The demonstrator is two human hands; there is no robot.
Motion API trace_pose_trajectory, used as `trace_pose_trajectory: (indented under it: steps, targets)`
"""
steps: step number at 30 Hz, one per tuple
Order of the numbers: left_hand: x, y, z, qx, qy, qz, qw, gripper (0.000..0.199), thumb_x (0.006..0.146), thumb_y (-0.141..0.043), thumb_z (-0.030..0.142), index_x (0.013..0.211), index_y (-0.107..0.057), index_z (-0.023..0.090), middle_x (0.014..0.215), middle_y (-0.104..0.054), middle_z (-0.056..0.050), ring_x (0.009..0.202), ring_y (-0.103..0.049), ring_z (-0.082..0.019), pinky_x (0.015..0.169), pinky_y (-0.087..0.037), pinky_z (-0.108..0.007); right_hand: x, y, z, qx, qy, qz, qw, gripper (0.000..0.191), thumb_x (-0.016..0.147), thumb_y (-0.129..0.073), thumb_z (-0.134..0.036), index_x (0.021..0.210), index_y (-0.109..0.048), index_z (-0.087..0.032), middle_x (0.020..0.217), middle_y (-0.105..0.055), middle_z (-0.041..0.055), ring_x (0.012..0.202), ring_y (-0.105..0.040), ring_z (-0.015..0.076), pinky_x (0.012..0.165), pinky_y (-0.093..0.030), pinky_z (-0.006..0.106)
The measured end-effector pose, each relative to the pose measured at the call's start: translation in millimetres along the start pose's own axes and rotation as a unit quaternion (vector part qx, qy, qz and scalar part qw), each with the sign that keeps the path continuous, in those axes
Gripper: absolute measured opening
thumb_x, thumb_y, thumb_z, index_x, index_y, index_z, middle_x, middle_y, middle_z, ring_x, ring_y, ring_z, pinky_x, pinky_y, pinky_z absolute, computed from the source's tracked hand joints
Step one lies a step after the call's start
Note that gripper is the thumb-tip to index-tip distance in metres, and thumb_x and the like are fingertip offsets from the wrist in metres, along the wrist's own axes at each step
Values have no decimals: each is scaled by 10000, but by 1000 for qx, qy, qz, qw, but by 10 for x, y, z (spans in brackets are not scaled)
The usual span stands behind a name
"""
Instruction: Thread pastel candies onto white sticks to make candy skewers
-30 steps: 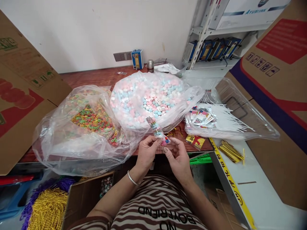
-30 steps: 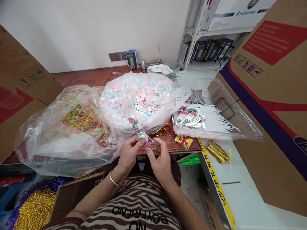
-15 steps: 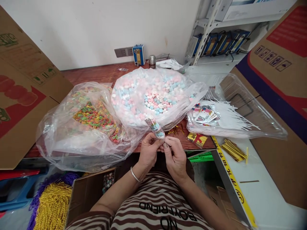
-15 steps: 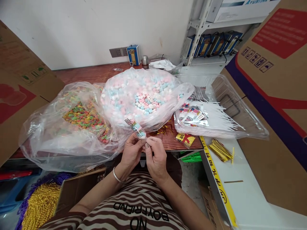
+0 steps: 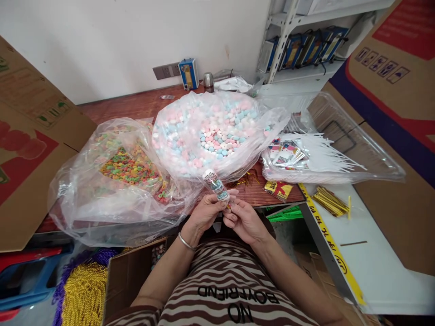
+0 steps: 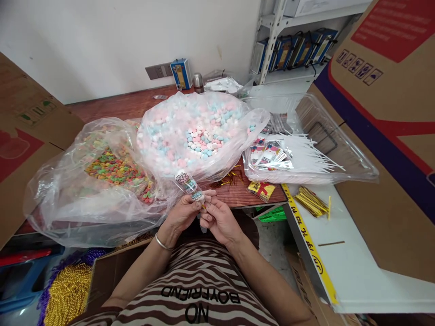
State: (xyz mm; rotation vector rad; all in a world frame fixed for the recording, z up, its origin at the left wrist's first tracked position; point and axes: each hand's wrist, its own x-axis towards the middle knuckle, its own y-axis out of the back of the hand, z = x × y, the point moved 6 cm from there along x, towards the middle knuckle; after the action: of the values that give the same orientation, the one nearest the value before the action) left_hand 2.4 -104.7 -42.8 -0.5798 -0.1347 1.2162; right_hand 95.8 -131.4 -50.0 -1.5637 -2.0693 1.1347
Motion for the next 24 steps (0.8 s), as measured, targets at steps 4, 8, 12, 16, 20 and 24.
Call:
trace_pose_trajectory:
  steps: [4, 8, 12, 16, 20, 24]
  targets:
    - [-40, 67, -98, 7, 52, -52, 997, 434, 546, -927, 511, 722, -769, 147, 993, -748, -181, 1003, -706, -319, 799, -578, -417, -58, -68, 98, 54, -47, -19, 997, 304, 718, -839, -345, 875, -629, -191, 683, -416, -66, 530, -197, 57, 444, -293, 175]
    - [-34, 117, -199, -10, 72, -29, 997, 503, 418, -954, 540, 622, -700, 157, 829, -720, -140, 923, -711, -328, 729, -590, -427, -58, -107, 160, 70, -69, -38, 994, 310, 740, -831, -357, 803, -569, -202, 676, -392, -72, 526, -177, 58, 440, -275, 177]
    - [3, 92, -182, -22, 28, 2, 999, 443, 480, -943, 503, 623, -685, 172, 787, -705, -89, 850, -708, -271, 694, -581, -375, -3, -97, 213, 52, -58, -46, 996, 341, 749, -818, -431, 812, -565, -210, 645, -356, -86, 513, -197, 61, 450, -287, 184]
    - [-76, 312, 41, 86, -39, 99, 991, 346, 614, -885, 470, 715, -743, 170, 838, -750, -81, 788, -695, -220, 734, -564, -352, 30, 133, 56, -218, 59, -2, 974, 299, 882, -660, -485, 781, -594, -211, 647, -507, -45, 557, -438, 108, 576, -444, 261]
    - [-373, 655, 504, 324, -170, 252, 896, 202, 783, -787, 374, 881, -798, 197, 851, -763, -26, 849, -672, -197, 855, -520, -331, -2, 538, -372, -555, 192, 107, 802, 204, 940, -565, -314, 797, -670, -212, 823, -684, 32, 810, -622, 185, 795, -471, 329]
    - [-527, 754, 557, 385, -174, 286, 860, 183, 811, -762, 372, 891, -800, 212, 818, -750, -1, 805, -648, -180, 804, -508, -300, 97, 777, -662, -696, 208, 192, 660, 168, 955, -536, -264, 976, -691, -203, 964, -687, 79, 888, -637, 221, 803, -469, 332]
